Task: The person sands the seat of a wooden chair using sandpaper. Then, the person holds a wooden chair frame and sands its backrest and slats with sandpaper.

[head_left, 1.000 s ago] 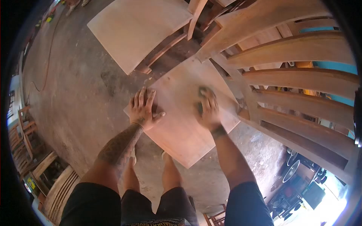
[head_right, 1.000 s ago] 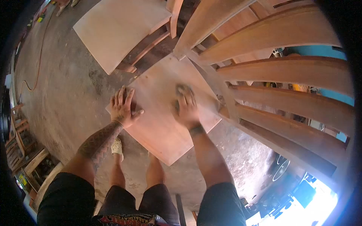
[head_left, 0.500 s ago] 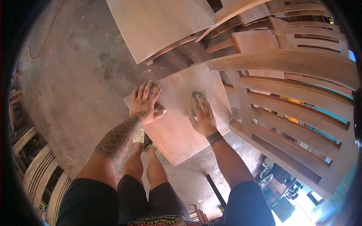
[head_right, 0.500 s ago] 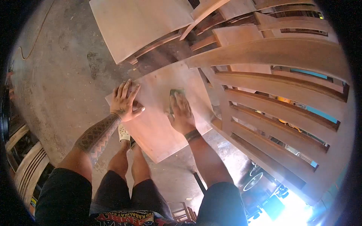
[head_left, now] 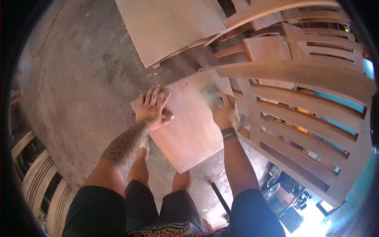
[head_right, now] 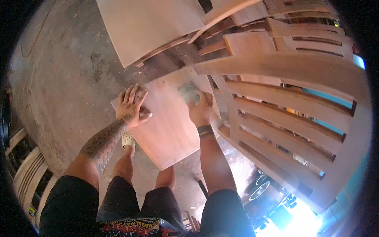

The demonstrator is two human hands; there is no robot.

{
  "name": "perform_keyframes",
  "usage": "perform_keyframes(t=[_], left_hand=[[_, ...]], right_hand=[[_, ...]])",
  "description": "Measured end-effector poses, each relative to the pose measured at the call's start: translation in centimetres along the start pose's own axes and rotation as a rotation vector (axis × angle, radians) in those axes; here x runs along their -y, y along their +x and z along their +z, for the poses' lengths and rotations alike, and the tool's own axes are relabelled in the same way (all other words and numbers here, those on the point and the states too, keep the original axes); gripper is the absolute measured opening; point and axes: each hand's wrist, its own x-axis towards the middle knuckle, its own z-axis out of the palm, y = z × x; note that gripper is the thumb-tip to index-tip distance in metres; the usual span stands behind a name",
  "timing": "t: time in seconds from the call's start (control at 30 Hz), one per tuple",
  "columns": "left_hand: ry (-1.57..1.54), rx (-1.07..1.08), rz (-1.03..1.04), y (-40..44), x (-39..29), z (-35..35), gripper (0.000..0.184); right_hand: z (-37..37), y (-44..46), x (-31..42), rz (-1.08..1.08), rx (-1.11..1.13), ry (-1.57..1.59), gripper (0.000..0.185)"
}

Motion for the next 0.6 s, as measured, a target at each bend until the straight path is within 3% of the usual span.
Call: perform_keyframes(t=[0.03,0.07,0.17,0.27,0.47,0.6], left_hand=[[0.003,0.006,-0.008,-0.1,0.0,-0.1,0.101],[-0.010,-0.001,-0.014,-0.2,0.1,0.0,0.101],[-0.039,-0.004,-0.023,-0.4,-0.2,-0.2,0.101],[-0.028,-0.005,-0.037,-0.3,-0.3,-0.5,0.101],[-0.010,-0.008,-0.049,0.1,-0.3,-0.2,0.100],[-0.014,-0.012,-0.043,-0.4,-0.5,-0.3,0.101]], right_hand=[[0.0,-0.1,0.4,-0.109,-0.045,-0.121,0.052],[-0.6,-0.2,0.3,-0.137,0.077,-0.144,0.066],[-1.6,0.3,2.3,-0.524,0.285,-0.283,0.081],[-0.1,1.2,-0.7,-0.608,0.493,-0.253,0.098],[0.3,-1.1,-3.1,-0.560,0.484,-0.299,0.119],[0.5,4.8,-1.1,-0.667,0.441,-0.339,0.127]])
